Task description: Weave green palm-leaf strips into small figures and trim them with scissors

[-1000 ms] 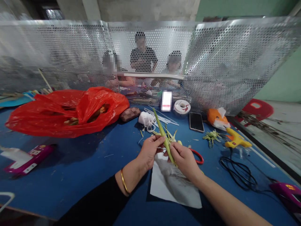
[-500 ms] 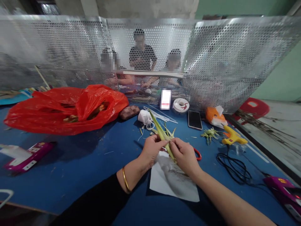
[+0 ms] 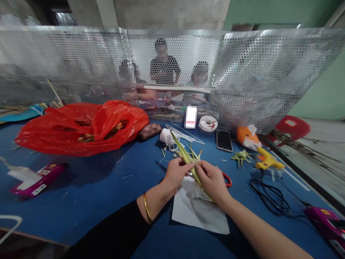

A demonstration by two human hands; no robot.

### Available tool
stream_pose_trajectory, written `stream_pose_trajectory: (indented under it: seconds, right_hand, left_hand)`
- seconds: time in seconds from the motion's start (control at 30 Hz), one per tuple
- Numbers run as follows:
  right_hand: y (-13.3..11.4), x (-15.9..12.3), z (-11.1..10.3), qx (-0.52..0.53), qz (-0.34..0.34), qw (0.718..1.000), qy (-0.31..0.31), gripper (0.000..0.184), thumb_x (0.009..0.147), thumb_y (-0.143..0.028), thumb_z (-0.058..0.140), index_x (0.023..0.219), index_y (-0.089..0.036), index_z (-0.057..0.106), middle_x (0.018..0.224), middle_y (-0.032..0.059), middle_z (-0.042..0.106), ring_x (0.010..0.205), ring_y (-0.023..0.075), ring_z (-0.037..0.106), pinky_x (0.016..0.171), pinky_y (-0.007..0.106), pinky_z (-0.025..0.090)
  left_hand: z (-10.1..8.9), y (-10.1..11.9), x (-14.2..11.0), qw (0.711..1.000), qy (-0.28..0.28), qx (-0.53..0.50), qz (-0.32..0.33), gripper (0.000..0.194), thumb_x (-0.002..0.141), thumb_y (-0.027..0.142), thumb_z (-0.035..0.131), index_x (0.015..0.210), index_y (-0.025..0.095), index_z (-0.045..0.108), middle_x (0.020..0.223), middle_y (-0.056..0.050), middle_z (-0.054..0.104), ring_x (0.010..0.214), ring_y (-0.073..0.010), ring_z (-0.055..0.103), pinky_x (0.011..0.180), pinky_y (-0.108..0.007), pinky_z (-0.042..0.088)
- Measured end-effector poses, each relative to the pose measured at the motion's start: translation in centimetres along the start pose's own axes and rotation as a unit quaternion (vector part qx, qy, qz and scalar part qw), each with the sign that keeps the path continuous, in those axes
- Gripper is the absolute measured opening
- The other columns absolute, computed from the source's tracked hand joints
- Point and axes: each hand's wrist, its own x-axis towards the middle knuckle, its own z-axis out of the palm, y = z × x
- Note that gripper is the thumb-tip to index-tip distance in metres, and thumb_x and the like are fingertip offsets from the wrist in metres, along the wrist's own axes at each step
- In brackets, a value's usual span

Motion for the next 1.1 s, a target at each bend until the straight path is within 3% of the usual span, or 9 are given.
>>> stream_pose_trajectory:
  seconds: [0.43,0.7,0.9,1.1]
  right_hand:
    - [-0.1,-0.1,-0.1,-0.008,-0.005,1.0,0.004,0.025,0.09,-0.032,0.046,0.069,-0.02,0.056,0.059,-0.0013,0.056,0.057,0.0147,0.049,0.057,0.025,0.036]
    - [0.5,0.2,0.0,0.047,0.01,0.999,0.007,0.028,0.091,-0.036,0.045,0.069,-0.02,0.054,0.062,-0.0012,0.053,0.062,0.015,0.047,0.058,0.025,0.035]
    - [0.3,0.4,-0.1,0.094,0.031,0.994,-0.052,0.022,0.087,-0.035,0.049,0.072,-0.02,0.055,0.061,-0.0024,0.049,0.058,0.0138,0.041,0.053,0.024,0.033]
    - [0.3,0.6,-0.2,0.146,0.06,0.985,-0.072,0.02,0.082,-0.032,0.051,0.066,-0.02,0.051,0.056,-0.0032,0.05,0.053,0.0129,0.043,0.052,0.024,0.034]
  left_hand:
    - [0.1,-0.1,-0.1,1.0,-0.003,-0.006,-0.005,0.01,0.065,0.016,0.073,0.074,0.013,0.07,0.07,-0.003,0.068,0.061,-0.0109,0.056,0.057,-0.023,0.042]
    - [-0.1,0.0,0.1,1.0,-0.001,-0.014,0.002,0.019,0.06,0.018,0.078,0.076,0.012,0.069,0.071,-0.003,0.07,0.059,-0.0101,0.058,0.056,-0.022,0.041]
    - [-0.6,-0.4,0.7,0.999,0.021,-0.03,-0.001,0.021,0.06,0.022,0.079,0.069,0.013,0.063,0.064,-0.001,0.066,0.055,-0.0088,0.058,0.057,-0.022,0.04]
    - [-0.7,-0.2,0.8,0.999,-0.006,-0.041,-0.007,0.024,0.062,0.029,0.079,0.074,0.013,0.064,0.069,-0.002,0.067,0.057,-0.0093,0.058,0.058,-0.023,0.041]
